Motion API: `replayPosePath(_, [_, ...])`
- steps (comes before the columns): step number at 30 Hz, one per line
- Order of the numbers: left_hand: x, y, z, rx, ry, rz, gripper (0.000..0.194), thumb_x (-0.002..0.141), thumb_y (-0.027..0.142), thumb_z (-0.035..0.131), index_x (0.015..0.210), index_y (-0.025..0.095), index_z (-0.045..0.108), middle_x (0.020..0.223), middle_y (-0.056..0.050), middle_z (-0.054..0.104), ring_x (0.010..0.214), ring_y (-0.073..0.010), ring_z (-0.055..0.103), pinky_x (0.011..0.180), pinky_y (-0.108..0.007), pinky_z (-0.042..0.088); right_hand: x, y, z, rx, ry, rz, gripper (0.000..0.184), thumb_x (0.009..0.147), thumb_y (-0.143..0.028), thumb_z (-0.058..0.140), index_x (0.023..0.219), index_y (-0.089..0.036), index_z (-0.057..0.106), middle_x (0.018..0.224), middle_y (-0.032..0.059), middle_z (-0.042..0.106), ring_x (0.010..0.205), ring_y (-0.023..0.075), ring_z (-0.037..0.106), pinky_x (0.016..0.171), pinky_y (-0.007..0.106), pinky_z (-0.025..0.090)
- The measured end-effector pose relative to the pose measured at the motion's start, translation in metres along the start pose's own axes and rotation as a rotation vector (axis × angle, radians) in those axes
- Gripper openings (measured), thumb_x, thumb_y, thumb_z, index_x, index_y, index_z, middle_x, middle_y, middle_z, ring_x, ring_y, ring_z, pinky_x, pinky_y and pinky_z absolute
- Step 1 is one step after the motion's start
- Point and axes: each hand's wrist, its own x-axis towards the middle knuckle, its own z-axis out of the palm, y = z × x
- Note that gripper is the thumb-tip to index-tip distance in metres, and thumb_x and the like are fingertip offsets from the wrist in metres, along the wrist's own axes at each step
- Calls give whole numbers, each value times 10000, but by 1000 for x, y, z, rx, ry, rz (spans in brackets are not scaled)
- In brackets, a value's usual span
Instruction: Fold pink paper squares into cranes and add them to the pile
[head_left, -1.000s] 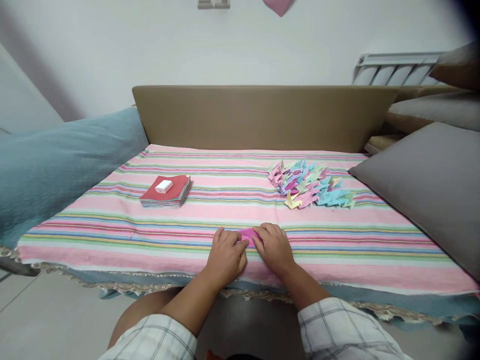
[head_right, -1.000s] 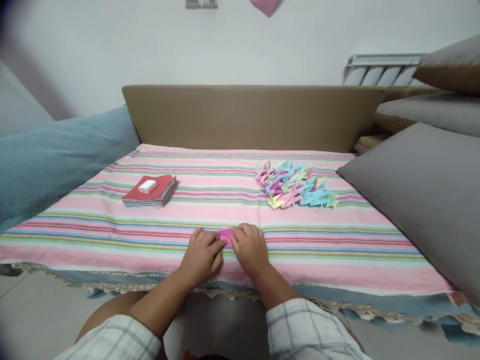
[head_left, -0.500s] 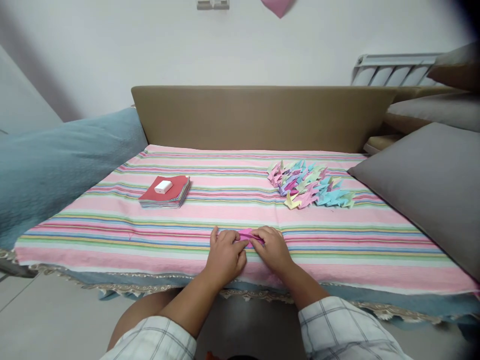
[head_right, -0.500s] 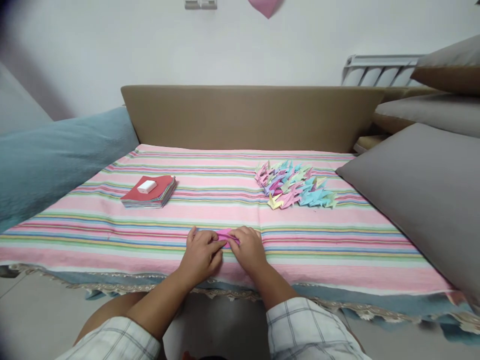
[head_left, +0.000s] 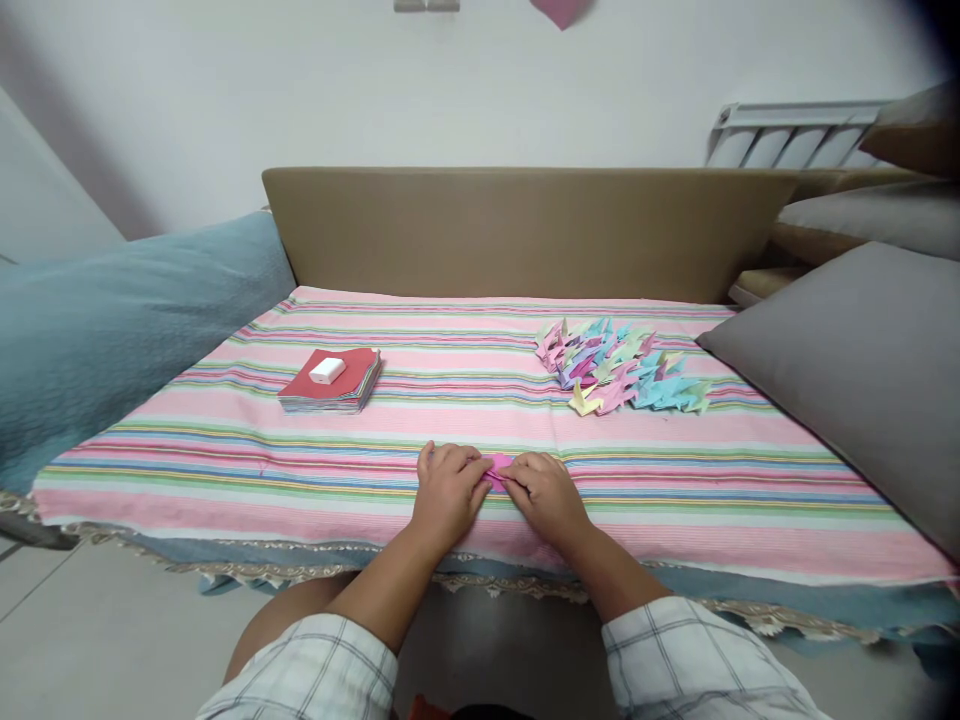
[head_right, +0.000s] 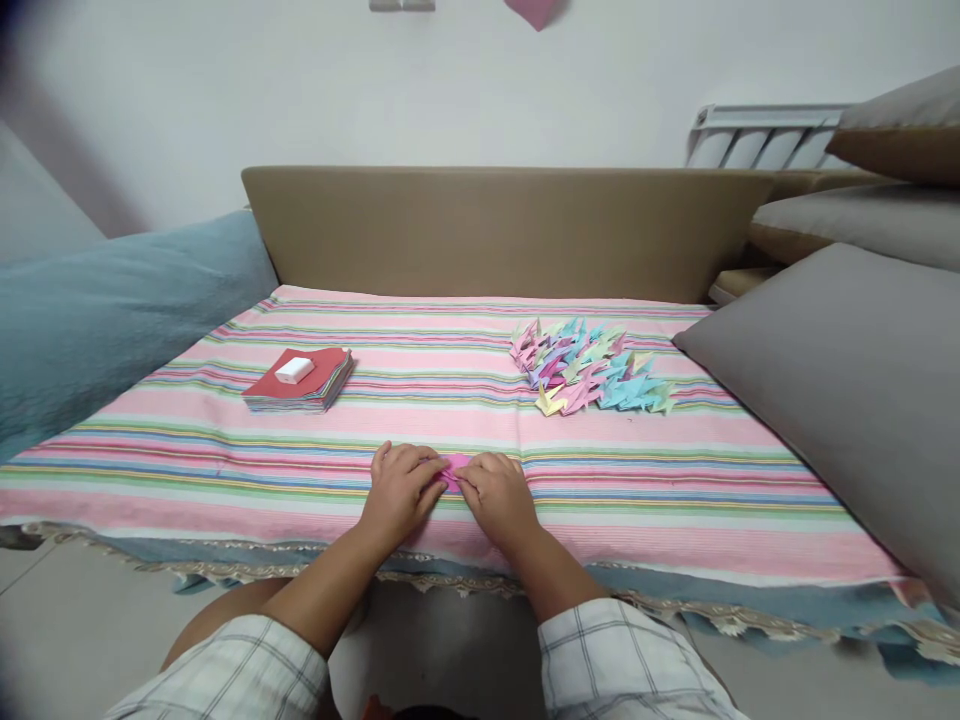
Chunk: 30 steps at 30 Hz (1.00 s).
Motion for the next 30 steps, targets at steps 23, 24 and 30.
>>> replayPosePath(23, [13, -20, 3, -35, -179, 237, 200, 855, 223, 533, 910, 304, 708, 869, -3, 698, 793, -154, 565, 739, -317, 382, -5, 8, -14, -53, -82, -119, 145, 880, -227, 522, 913, -208, 662, 854, 49, 637, 834, 185, 547, 766, 309, 419])
replayPosePath(24, [13, -20, 4, -19, -182, 248, 190, 854, 235, 540, 910, 304, 708, 868, 1, 699, 800, -158, 565, 741, -319, 381, -6, 9, -14, -50, -85, -116, 142, 879, -228, 523, 919, -201, 657, 857, 48, 640, 838, 185, 549, 777, 311, 418])
replayPosePath(30, [12, -17, 0, 50, -207, 268, 148, 837, 271, 576, 897, 282, 711, 862, 21, 702, 804, -176, 566, 734, -320, 385, -6, 9, -19, -106, -114, -113, 133, 874, -223, 529, 881, -198, 660, 852, 45, 626, 849, 190, 536, 782, 313, 413])
